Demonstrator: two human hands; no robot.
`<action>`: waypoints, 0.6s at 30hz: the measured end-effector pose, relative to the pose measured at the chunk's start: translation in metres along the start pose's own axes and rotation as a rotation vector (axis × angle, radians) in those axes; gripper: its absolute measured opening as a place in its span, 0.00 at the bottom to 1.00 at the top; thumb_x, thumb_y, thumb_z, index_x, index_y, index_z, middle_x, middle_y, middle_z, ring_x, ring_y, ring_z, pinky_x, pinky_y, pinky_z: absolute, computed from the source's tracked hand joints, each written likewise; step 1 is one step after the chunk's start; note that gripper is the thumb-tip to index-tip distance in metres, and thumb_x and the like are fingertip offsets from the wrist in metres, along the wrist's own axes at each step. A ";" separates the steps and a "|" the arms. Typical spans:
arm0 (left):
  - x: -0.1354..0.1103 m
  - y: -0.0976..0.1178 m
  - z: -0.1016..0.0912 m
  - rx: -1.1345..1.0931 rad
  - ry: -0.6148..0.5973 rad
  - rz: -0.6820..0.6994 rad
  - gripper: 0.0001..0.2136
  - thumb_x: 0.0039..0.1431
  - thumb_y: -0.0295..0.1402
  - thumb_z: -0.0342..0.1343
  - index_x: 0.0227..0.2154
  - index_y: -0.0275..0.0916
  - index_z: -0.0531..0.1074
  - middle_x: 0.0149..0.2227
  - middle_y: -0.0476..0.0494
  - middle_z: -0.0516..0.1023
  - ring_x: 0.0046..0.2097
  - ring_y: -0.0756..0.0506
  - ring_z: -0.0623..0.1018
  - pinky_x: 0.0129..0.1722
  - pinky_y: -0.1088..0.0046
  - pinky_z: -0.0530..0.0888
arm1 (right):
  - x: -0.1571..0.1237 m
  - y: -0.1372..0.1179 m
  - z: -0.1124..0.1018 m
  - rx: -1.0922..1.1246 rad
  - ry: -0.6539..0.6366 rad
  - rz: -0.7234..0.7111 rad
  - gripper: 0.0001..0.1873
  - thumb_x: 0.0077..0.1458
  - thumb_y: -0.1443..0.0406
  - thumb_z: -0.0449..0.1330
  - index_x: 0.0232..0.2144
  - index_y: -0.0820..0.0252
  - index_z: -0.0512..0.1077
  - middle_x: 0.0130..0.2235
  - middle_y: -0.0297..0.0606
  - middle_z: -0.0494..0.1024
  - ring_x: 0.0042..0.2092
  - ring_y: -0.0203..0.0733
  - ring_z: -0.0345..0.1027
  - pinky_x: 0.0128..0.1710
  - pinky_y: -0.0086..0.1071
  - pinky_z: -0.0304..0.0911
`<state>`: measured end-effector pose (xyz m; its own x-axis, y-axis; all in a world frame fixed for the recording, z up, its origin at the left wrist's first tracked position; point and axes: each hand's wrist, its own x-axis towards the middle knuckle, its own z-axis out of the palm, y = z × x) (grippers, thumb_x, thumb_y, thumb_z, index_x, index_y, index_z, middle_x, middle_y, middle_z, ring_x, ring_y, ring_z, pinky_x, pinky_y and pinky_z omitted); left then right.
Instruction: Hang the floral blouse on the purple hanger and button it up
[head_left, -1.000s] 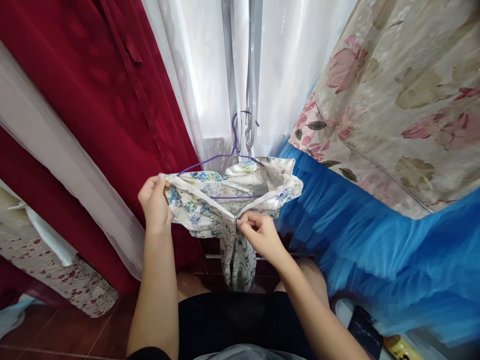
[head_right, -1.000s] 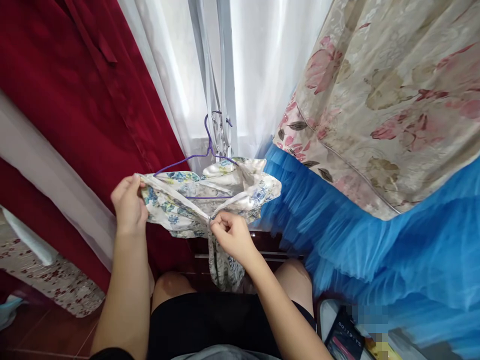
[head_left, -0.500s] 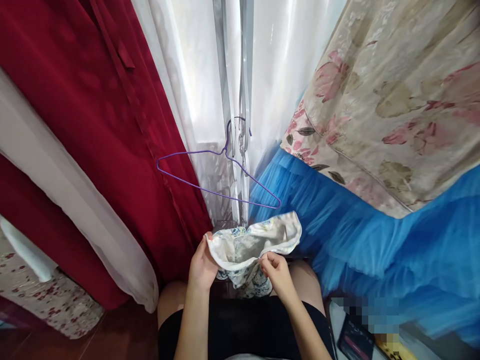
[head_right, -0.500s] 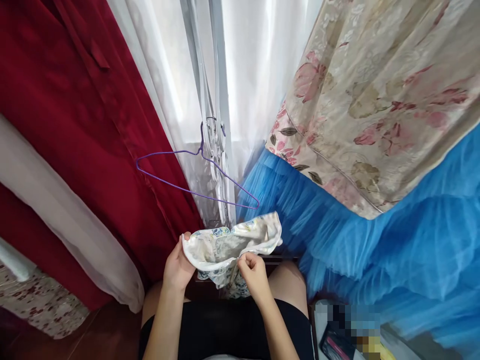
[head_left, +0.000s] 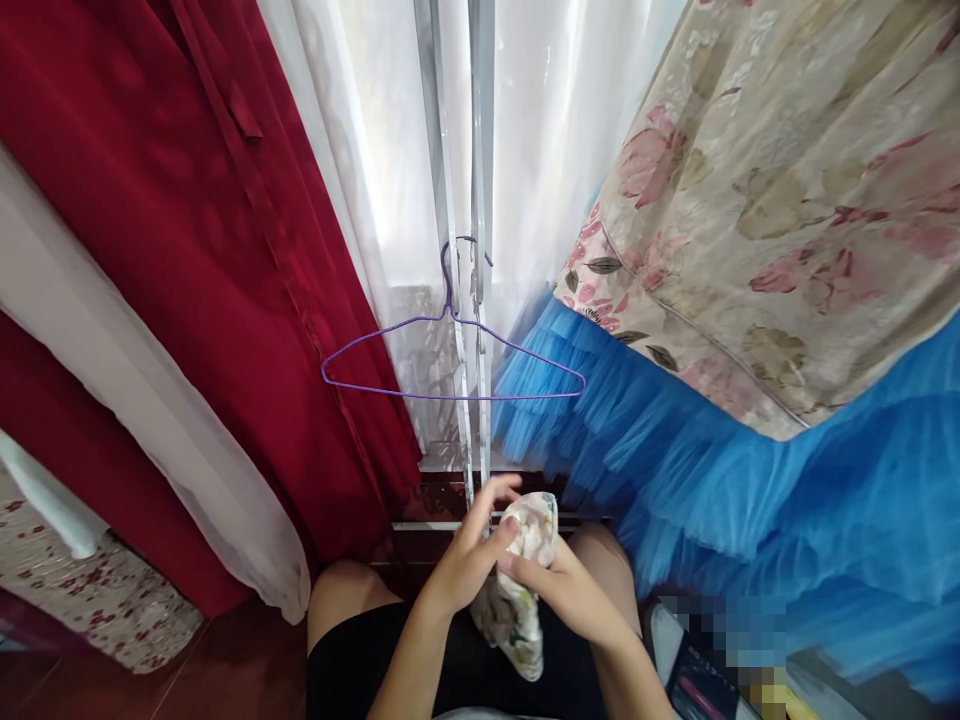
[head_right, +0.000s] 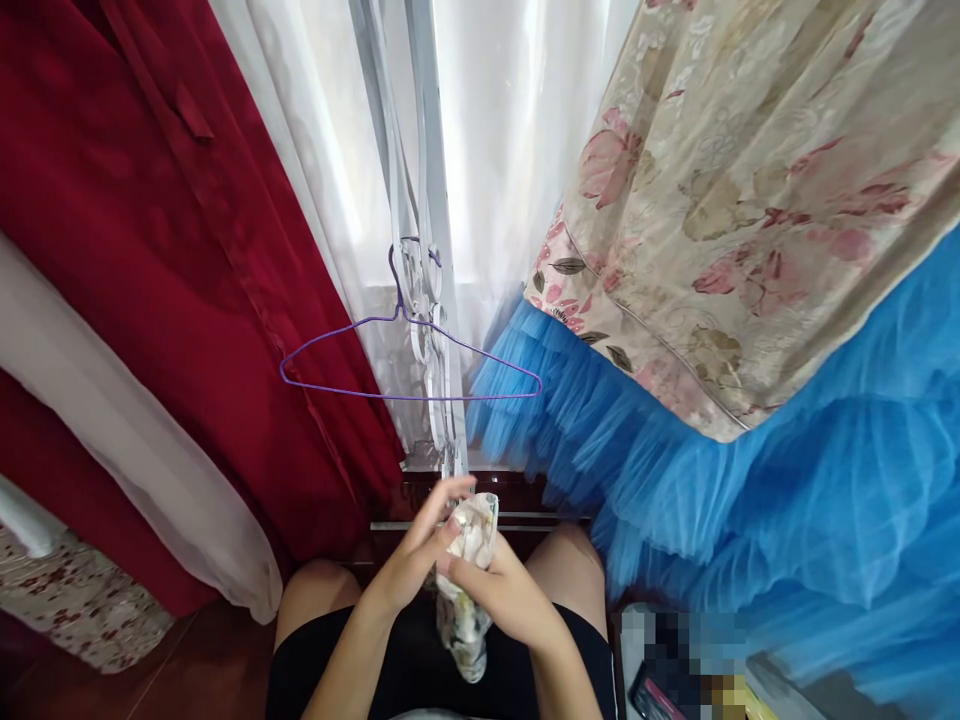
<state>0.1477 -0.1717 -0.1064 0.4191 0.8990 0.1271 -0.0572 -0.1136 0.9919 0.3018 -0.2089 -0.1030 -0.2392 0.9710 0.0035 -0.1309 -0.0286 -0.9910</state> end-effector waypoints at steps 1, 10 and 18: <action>-0.004 -0.010 0.000 -0.024 -0.074 -0.070 0.28 0.66 0.55 0.52 0.60 0.43 0.71 0.55 0.37 0.75 0.60 0.35 0.71 0.62 0.58 0.65 | -0.003 -0.004 -0.009 -0.005 0.017 0.012 0.20 0.55 0.52 0.69 0.42 0.59 0.75 0.41 0.40 0.79 0.43 0.47 0.72 0.46 0.38 0.70; -0.028 -0.040 -0.016 0.594 -0.187 -0.088 0.13 0.59 0.43 0.63 0.27 0.39 0.71 0.30 0.46 0.72 0.46 0.40 0.73 0.56 0.63 0.67 | 0.005 -0.077 -0.133 -0.285 0.170 -0.031 0.12 0.38 0.62 0.75 0.20 0.60 0.75 0.21 0.34 0.75 0.23 0.38 0.65 0.22 0.29 0.61; -0.003 0.029 -0.025 0.269 -0.197 0.143 0.10 0.60 0.36 0.61 0.27 0.36 0.72 0.43 0.41 0.73 0.43 0.43 0.73 0.45 0.71 0.68 | 0.108 -0.143 -0.159 -0.073 0.309 -0.275 0.02 0.27 0.67 0.61 0.13 0.59 0.73 0.16 0.33 0.72 0.19 0.37 0.60 0.19 0.29 0.55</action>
<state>0.1217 -0.1674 -0.0777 0.5918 0.7704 0.2371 0.1016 -0.3631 0.9262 0.4475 -0.0625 0.0179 0.0968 0.9660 0.2396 -0.0787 0.2475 -0.9657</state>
